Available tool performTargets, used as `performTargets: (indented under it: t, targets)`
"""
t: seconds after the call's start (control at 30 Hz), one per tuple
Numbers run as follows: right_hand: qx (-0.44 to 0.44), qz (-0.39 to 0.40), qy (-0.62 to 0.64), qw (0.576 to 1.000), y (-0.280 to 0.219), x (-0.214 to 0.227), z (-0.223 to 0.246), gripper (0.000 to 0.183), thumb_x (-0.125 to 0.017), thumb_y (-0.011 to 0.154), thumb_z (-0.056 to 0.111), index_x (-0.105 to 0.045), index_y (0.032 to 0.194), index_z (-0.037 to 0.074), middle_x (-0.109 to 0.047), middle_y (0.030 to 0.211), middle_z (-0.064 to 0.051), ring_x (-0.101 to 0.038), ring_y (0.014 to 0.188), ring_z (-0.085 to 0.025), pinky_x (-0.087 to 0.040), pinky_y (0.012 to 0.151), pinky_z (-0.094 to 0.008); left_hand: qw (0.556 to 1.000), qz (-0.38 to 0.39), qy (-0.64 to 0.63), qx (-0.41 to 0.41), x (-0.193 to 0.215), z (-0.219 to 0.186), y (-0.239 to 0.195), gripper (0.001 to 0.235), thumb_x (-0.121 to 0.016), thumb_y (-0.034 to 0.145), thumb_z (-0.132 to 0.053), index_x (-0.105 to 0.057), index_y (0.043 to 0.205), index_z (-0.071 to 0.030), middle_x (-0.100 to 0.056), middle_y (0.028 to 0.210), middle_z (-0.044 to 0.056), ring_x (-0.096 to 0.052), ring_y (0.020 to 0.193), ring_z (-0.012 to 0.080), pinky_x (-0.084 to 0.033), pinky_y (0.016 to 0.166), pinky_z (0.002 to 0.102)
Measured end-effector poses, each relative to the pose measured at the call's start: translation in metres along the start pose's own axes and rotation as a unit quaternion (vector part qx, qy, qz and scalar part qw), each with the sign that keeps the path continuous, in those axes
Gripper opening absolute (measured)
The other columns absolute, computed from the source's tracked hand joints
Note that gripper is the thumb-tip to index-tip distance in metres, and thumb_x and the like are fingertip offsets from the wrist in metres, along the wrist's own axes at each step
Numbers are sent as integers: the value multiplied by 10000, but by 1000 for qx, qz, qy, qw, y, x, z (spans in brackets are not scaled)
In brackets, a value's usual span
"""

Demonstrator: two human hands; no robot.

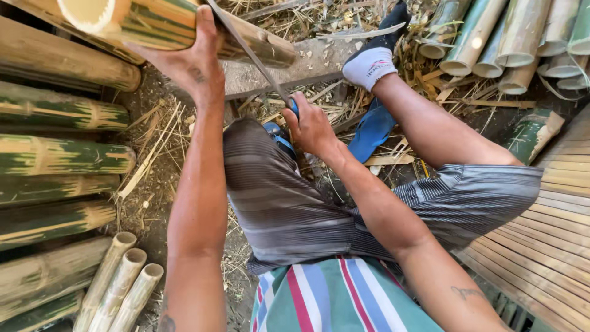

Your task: The person sits on the ground and uses a hand saw to cut a thick bamboo pole that is resting on a wooden block. They hold the bamboo with their left hand and saw with their right hand, eventually cutting through the pole and separating a segment.

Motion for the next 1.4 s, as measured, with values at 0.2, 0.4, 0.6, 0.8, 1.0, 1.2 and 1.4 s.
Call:
performTargets:
  t: [0.2,0.4,0.6,0.8,1.0,1.2,1.4]
  targets:
    - [-150,7,-24,988,12,-20,-93,388,-479,1075,386,-577,1087,11,-711,880,-276,-686,847,-480,-508,741,-551,993,-35,108,-40,-3,17,10,1389,-990,816,-291,120,1592,17,-155,1646,300,-306,1531,366,-320,1342,522]
    - [-66,-19,-30,997,-19,-34,-133,436,-475,1032,424,-593,1088,8,-662,871,-299,-634,861,-530,-488,713,-559,994,-27,98,-51,4,25,20,1405,-1006,834,-316,116,1633,-38,-81,1713,248,-219,1586,324,-299,1354,526]
    - [-198,48,46,978,6,-24,-201,518,-453,1089,479,-598,993,-9,-631,838,-294,-621,790,-477,-496,757,-547,997,8,53,-50,31,39,37,1350,-1034,878,-319,36,1659,-58,-68,1719,227,-237,1565,342,-311,1359,563]
    - [-190,-147,-31,970,21,2,-177,463,-535,1068,461,-639,1061,10,-702,908,-220,-678,839,-376,-517,756,-492,988,23,145,38,80,46,31,1359,-1033,943,-417,56,1655,-23,-25,1723,260,-154,1633,374,-257,1332,560]
    - [-127,-53,-53,989,7,-7,-120,441,-626,1012,416,-554,1192,20,-703,856,-208,-709,758,-348,-531,665,-470,973,-47,221,55,68,64,8,1455,-1001,872,-520,117,1627,26,20,1719,305,-136,1628,416,-239,1385,603]
    - [-246,39,-33,968,2,-15,-120,293,-518,1063,296,-511,1247,69,-674,779,-153,-694,688,-322,-528,604,-484,988,-100,109,36,51,76,12,1401,-945,864,-451,145,1609,18,27,1699,294,-149,1607,409,-319,1355,581]
    - [-218,-3,-85,972,20,10,-94,263,-541,1069,229,-497,1260,53,-677,779,-174,-709,690,-341,-525,603,-493,990,-112,36,80,33,87,31,1192,-897,854,-223,2,1600,12,-242,1585,366,-412,1378,481,-489,1211,607]
Point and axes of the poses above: each hand's wrist, its own y-axis towards the middle knuckle, its own x-axis out of the back of the hand, z = x × y, the point moved 3 cm from there along y, towards the middle knuckle
